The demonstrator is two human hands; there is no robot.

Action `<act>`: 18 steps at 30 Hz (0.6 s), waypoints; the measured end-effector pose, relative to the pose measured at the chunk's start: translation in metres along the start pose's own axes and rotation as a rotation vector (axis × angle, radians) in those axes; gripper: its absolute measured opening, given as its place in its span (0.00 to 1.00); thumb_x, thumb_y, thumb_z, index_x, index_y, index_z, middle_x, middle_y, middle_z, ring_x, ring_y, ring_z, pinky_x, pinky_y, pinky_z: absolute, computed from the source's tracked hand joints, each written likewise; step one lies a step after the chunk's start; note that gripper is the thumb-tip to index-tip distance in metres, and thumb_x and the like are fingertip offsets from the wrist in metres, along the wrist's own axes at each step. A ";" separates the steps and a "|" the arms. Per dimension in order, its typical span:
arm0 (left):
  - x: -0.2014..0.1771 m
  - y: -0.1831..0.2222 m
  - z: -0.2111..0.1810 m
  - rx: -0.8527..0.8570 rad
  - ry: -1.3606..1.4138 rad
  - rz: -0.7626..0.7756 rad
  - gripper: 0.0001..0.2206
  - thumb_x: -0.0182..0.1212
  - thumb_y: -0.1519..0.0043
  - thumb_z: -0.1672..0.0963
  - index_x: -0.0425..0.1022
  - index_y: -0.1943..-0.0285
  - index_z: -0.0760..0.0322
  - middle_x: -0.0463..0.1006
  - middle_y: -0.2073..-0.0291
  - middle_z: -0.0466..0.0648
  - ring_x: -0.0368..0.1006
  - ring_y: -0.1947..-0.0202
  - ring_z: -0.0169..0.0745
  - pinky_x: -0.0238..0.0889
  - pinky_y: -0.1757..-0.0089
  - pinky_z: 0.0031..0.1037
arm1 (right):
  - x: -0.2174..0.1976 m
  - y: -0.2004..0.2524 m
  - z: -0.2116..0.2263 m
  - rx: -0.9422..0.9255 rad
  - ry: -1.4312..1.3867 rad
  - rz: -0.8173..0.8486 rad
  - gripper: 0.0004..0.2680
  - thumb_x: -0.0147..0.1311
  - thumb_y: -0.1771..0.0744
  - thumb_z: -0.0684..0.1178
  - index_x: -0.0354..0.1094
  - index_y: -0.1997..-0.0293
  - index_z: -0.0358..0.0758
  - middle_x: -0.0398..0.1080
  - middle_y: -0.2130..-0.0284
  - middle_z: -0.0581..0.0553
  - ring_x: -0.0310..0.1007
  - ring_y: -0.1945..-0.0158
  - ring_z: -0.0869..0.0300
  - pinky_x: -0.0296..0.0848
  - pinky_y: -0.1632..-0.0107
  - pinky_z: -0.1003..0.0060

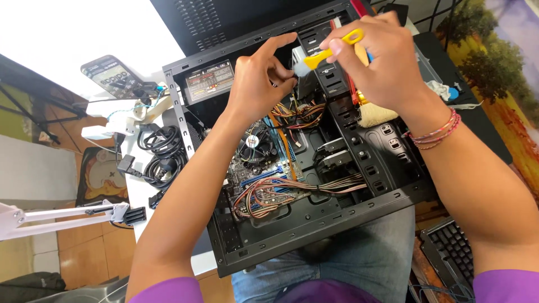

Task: Sorting and connecting internal wiring inside a desktop computer case.

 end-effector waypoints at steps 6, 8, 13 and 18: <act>0.000 -0.001 -0.001 -0.001 0.009 -0.001 0.32 0.72 0.46 0.65 0.68 0.30 0.62 0.84 0.69 0.49 0.86 0.64 0.36 0.80 0.58 0.24 | -0.005 -0.004 0.008 0.028 0.025 -0.007 0.07 0.49 0.23 0.45 0.76 0.51 0.40 0.78 0.64 0.53 0.67 0.64 0.64 0.57 0.46 0.66; 0.001 -0.001 -0.003 0.011 -0.022 -0.004 0.32 0.72 0.46 0.65 0.68 0.31 0.62 0.84 0.68 0.49 0.86 0.64 0.37 0.80 0.58 0.25 | -0.004 -0.005 0.007 0.031 0.025 -0.008 0.07 0.49 0.23 0.45 0.76 0.52 0.40 0.78 0.63 0.52 0.69 0.62 0.64 0.57 0.46 0.66; -0.001 0.000 -0.007 0.069 -0.082 -0.020 0.32 0.74 0.46 0.65 0.69 0.31 0.61 0.83 0.69 0.48 0.85 0.63 0.37 0.79 0.58 0.26 | -0.002 -0.004 -0.001 0.073 -0.062 -0.037 0.08 0.47 0.23 0.45 0.74 0.52 0.36 0.78 0.62 0.47 0.74 0.56 0.62 0.62 0.45 0.66; -0.001 0.000 -0.010 0.048 -0.081 -0.008 0.32 0.73 0.45 0.65 0.68 0.31 0.59 0.83 0.68 0.46 0.83 0.65 0.35 0.79 0.63 0.24 | 0.007 0.007 -0.025 0.342 -0.323 -0.018 0.11 0.45 0.22 0.49 0.73 0.52 0.33 0.76 0.65 0.45 0.74 0.61 0.67 0.71 0.55 0.73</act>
Point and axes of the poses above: each hand's wrist, its own y-axis away from the middle knuckle, its own x-axis out of the palm, z = x × y, the point moved 4 cm from there along -y, towards the middle knuckle
